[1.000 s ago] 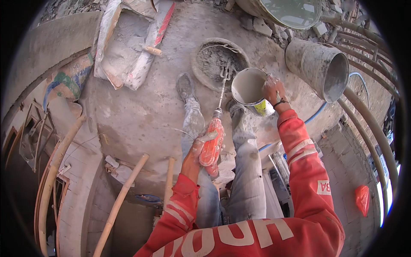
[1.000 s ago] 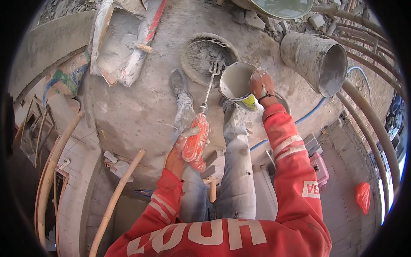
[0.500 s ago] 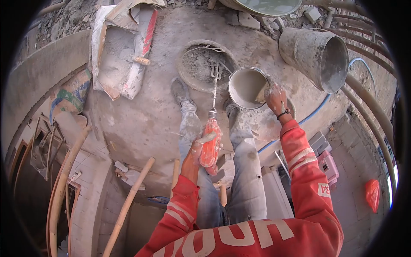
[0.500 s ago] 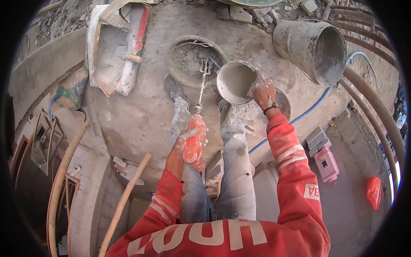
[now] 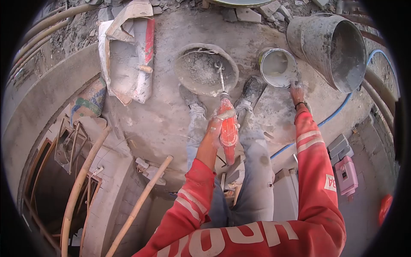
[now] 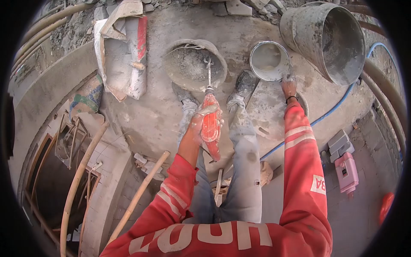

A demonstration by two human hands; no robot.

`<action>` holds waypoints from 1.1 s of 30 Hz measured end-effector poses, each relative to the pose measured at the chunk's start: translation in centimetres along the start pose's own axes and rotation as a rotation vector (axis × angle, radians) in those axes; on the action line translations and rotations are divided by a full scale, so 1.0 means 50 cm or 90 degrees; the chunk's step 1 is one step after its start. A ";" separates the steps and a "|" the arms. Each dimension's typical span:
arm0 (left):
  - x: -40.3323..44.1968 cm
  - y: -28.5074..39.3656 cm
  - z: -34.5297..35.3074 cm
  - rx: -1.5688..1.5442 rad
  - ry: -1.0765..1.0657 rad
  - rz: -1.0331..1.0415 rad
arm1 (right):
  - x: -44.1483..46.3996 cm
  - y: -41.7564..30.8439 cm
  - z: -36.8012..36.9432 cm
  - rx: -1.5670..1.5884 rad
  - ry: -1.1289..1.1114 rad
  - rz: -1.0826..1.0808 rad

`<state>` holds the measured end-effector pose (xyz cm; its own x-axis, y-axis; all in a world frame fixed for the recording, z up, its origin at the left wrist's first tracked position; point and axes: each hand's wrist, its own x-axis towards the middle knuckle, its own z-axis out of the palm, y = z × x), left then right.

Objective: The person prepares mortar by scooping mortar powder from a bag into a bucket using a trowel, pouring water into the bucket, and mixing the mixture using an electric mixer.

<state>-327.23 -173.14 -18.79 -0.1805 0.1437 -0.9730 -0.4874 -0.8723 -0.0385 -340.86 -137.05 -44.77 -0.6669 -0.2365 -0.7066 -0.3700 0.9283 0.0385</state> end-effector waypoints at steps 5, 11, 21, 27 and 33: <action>0.028 0.007 0.037 -0.012 -0.017 -0.023 | -0.236 -0.030 -0.129 0.534 -0.061 0.161; 0.034 0.028 0.047 0.004 -0.013 -0.030 | -0.757 -0.126 -0.158 0.861 -0.432 0.296; 0.030 0.082 0.006 0.045 -0.096 -0.105 | -0.725 -0.263 -0.568 0.567 -0.083 0.010; 0.028 0.155 -0.007 0.143 -0.046 -0.179 | -0.601 -0.643 -0.420 0.680 -0.038 0.101; 0.042 0.184 -0.147 0.077 -0.092 -0.152 | -0.562 -0.870 -0.400 0.753 0.009 0.424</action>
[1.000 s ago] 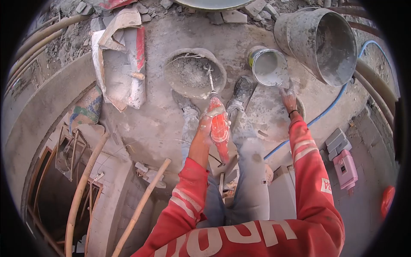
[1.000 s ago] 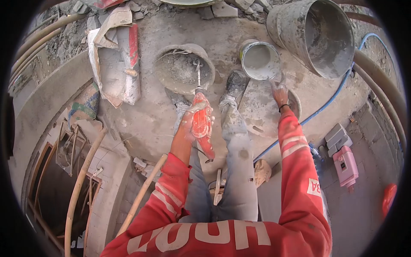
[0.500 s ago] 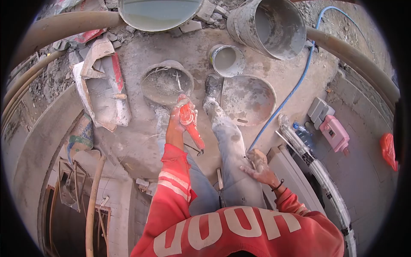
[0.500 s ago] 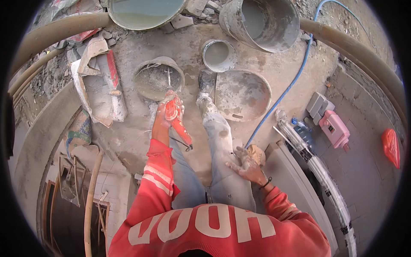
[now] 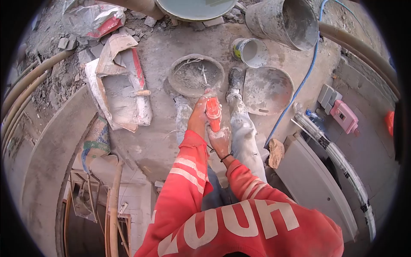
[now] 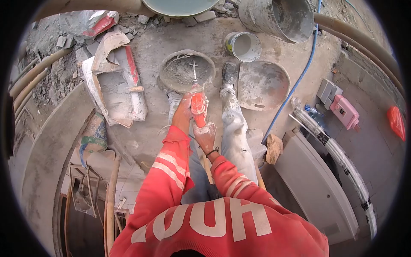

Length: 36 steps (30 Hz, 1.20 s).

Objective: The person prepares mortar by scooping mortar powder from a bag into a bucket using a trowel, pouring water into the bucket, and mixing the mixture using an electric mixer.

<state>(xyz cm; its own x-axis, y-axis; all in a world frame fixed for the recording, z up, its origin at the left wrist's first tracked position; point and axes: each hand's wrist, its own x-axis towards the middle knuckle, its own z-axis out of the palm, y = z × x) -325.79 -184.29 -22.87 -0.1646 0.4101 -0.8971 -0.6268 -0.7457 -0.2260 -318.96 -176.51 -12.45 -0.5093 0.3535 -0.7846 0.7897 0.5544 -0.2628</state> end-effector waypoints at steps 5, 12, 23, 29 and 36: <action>-0.043 0.058 -0.040 -0.033 -0.137 -0.002 | -0.026 -0.055 0.032 -0.191 0.097 -0.189; -0.005 0.030 -0.083 -0.072 -0.167 0.120 | -0.013 -0.124 -0.021 -0.163 0.083 -0.270; -0.043 -0.044 0.019 -0.314 -0.041 0.041 | 0.055 -0.069 -0.148 -0.261 -0.048 -0.348; -0.057 -0.031 -0.006 -0.378 -0.071 0.079 | 0.047 -0.059 -0.142 -0.368 -0.091 -0.408; -0.070 0.045 -0.077 -0.245 -0.198 0.123 | 0.040 -0.096 -0.080 -0.285 -0.088 -0.444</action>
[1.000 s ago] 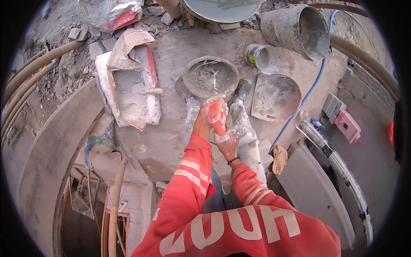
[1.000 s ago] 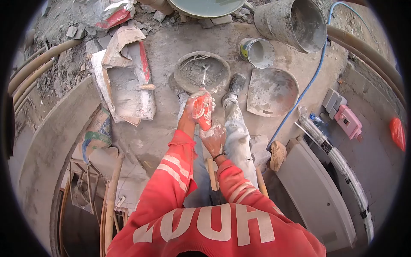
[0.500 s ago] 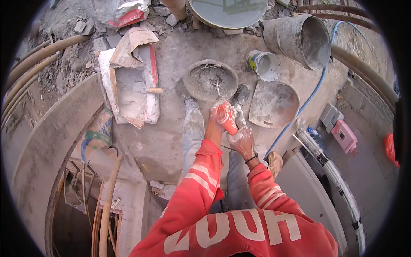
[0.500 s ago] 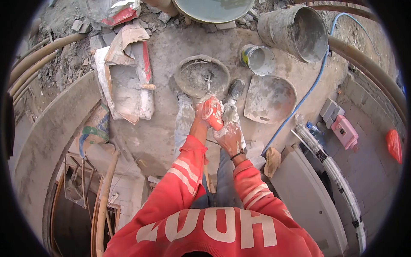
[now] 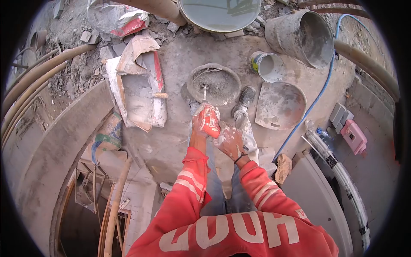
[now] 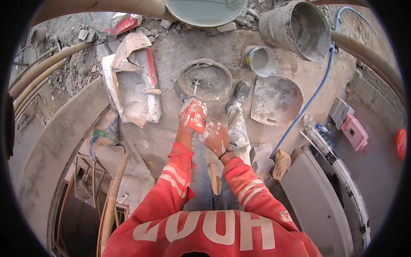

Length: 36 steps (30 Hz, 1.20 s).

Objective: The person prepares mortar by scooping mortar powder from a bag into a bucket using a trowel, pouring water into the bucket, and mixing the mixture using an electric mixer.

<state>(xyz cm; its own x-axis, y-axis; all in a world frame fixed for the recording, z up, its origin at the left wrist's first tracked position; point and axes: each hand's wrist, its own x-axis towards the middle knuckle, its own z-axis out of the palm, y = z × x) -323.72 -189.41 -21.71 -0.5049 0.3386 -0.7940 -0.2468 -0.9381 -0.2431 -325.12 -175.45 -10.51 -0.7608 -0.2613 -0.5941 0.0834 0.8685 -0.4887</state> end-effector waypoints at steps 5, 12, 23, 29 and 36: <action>0.033 0.032 0.010 0.036 -0.007 -0.023 | 0.029 -0.019 -0.023 0.042 0.035 0.035; 0.059 0.009 0.058 0.041 0.066 0.004 | 0.050 0.031 -0.014 -0.027 0.209 -0.079; 0.099 -0.031 0.161 0.167 0.159 -0.027 | 0.049 0.047 -0.043 -0.029 0.133 0.077; 0.137 -0.056 0.145 0.202 0.159 -0.053 | 0.043 0.056 -0.058 0.048 0.096 0.173; 0.134 -0.060 0.133 0.207 0.145 -0.089 | 0.015 0.080 0.008 -0.026 0.112 0.237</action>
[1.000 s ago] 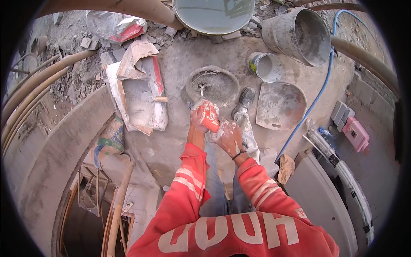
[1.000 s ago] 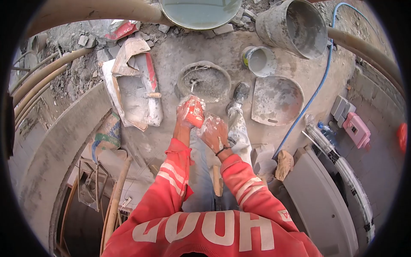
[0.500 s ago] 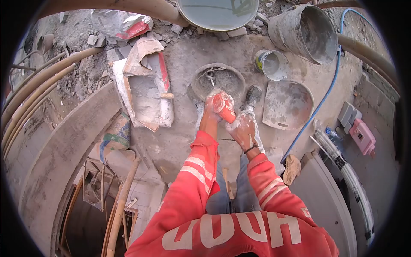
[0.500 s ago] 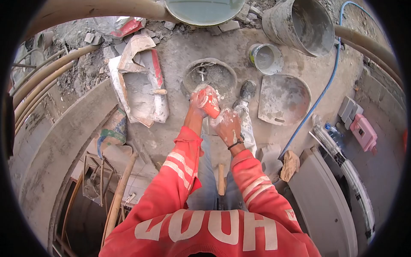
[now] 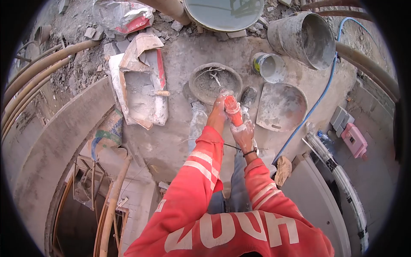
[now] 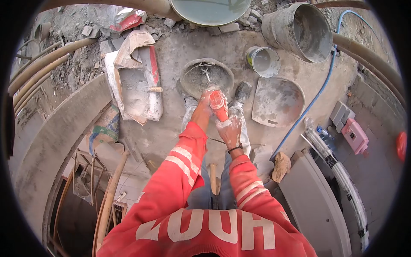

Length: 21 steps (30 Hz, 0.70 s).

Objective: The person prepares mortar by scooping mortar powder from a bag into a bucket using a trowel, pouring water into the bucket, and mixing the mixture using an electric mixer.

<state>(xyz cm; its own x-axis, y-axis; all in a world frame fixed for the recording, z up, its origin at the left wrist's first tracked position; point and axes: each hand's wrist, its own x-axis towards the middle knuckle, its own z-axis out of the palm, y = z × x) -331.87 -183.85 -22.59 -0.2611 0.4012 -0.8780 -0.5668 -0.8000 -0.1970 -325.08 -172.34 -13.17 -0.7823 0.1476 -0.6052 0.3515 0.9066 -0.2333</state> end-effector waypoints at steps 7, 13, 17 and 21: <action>-0.057 0.046 0.016 -0.071 -0.086 -0.003 | 0.026 -0.078 -0.048 0.005 0.001 -0.071; -0.002 0.016 -0.027 -0.067 -0.047 0.056 | 0.023 -0.063 -0.036 0.037 0.040 -0.120; -0.047 0.023 0.003 -0.132 -0.109 -0.035 | 0.028 -0.040 -0.028 0.016 0.020 -0.092; -0.046 0.023 0.011 -0.118 -0.087 -0.048 | 0.026 -0.070 -0.060 0.044 0.023 -0.102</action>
<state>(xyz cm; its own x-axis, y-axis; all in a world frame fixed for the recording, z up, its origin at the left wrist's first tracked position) -332.36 -185.43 -20.54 -0.3344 0.5090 -0.7931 -0.4384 -0.8290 -0.3472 -328.86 -174.14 -10.87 -0.8487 0.0179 -0.5286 0.2538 0.8906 -0.3774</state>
